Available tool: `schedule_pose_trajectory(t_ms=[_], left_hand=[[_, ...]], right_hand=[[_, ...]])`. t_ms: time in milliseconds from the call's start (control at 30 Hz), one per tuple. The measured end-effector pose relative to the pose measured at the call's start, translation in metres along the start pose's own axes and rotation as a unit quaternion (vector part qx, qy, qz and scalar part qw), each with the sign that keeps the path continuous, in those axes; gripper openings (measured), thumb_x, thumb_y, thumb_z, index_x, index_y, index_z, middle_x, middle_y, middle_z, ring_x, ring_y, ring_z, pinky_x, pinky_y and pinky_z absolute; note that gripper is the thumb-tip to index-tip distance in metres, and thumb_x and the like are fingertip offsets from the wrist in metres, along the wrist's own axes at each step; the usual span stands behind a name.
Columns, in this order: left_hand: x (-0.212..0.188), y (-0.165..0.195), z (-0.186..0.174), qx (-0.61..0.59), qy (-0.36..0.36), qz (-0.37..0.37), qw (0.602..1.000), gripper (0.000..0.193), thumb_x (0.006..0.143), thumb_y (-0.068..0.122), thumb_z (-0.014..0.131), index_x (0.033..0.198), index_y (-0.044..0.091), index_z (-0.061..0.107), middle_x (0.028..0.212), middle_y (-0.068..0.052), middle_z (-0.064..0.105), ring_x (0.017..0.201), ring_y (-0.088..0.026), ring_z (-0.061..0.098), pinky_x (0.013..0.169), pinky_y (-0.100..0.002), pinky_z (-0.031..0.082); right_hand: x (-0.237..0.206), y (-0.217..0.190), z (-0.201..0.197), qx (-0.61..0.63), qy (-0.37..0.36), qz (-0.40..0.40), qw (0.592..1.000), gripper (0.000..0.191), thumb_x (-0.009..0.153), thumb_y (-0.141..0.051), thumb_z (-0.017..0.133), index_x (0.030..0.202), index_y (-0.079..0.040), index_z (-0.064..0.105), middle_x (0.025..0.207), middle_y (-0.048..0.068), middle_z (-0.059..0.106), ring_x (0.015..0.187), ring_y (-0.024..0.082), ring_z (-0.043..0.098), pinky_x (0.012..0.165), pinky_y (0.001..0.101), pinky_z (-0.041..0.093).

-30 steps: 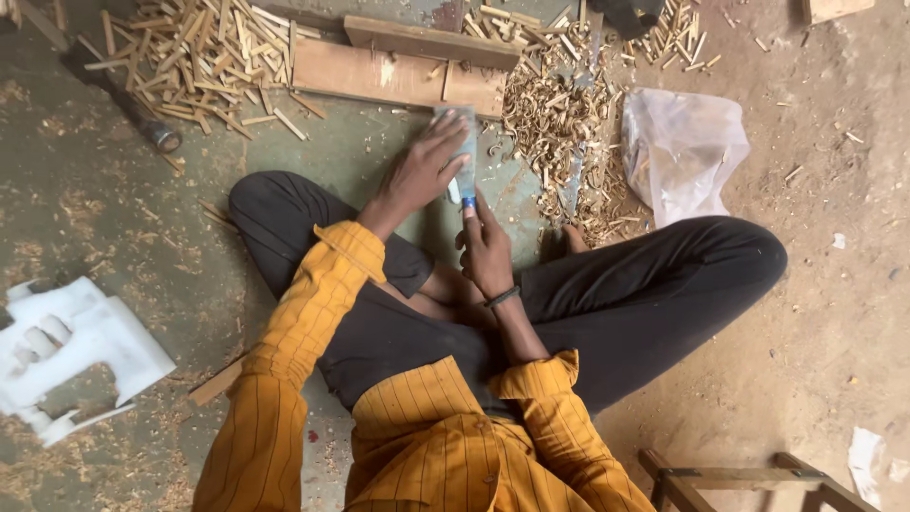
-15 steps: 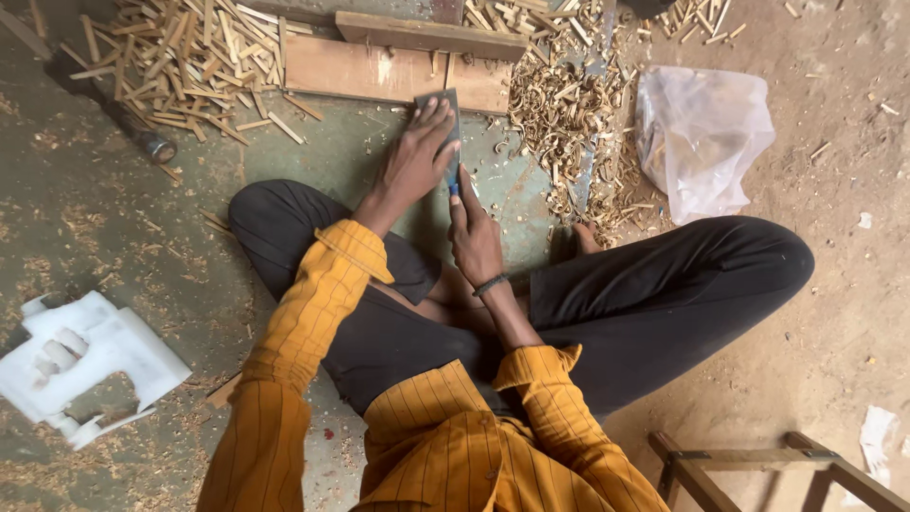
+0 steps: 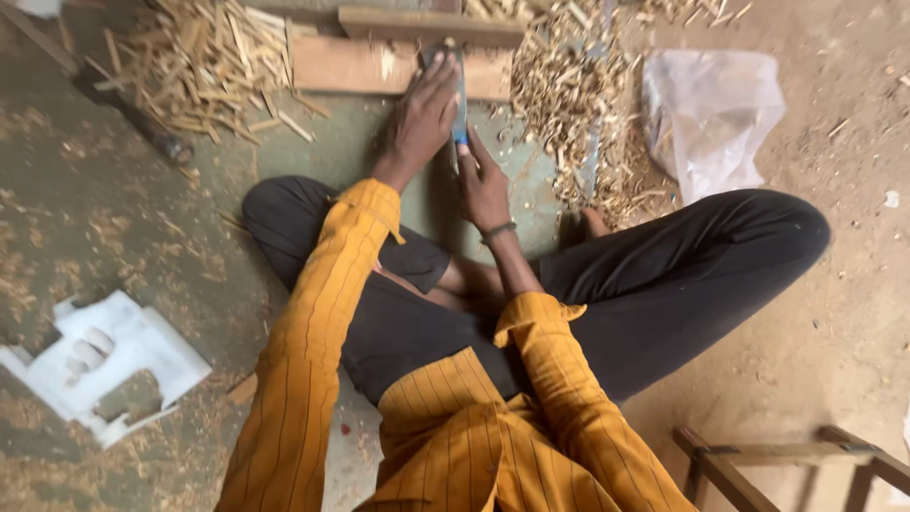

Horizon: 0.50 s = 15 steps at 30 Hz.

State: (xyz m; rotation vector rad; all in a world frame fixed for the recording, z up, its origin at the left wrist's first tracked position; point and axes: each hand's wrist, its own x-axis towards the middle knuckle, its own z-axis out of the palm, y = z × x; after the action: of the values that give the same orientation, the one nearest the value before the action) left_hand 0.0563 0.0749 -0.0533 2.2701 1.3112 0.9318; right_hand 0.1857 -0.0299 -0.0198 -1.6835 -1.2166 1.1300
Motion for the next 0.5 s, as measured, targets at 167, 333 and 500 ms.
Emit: schedule_pose_trajectory(t_ms=[167,333,500], left_hand=[[-0.010,0.024,-0.001,0.012,-0.009,0.039,0.999,0.034,0.104,0.013,0.065,0.135,0.000,0.064,0.147,-0.016,0.060,0.145,-0.032,0.049,0.120,-0.045,0.039],[-0.050,0.030,0.000,-0.061,-0.022,0.008,0.998,0.034,0.101,0.010,0.068,0.132,-0.003,0.065,0.144,-0.019,0.061,0.144,-0.035,0.050,0.119,-0.043,0.043],[-0.052,0.025,-0.013,-0.011,0.029,0.011,0.999,0.031,0.097,0.009,0.070,0.127,0.001,0.069,0.137,-0.016,0.068,0.137,-0.032,0.059,0.116,-0.047,0.044]], right_hand=[[-0.037,-0.016,-0.026,0.179,-0.049,0.162,0.969,0.055,0.106,-0.036,0.048,0.159,-0.024,0.042,0.062,0.000,0.053,0.042,0.009,0.044,0.037,0.0286,0.037],[-0.067,-0.014,-0.029,0.054,-0.061,0.140,0.987,0.053,0.107,-0.035,0.048,0.158,-0.023,0.043,0.060,0.002,0.058,0.043,0.008,0.050,0.040,0.0280,0.045],[-0.067,-0.012,-0.023,0.057,-0.087,0.137,0.985,0.055,0.105,-0.035,0.049,0.157,-0.024,0.043,0.061,0.002,0.060,0.043,0.008,0.050,0.038,0.0273,0.044]])
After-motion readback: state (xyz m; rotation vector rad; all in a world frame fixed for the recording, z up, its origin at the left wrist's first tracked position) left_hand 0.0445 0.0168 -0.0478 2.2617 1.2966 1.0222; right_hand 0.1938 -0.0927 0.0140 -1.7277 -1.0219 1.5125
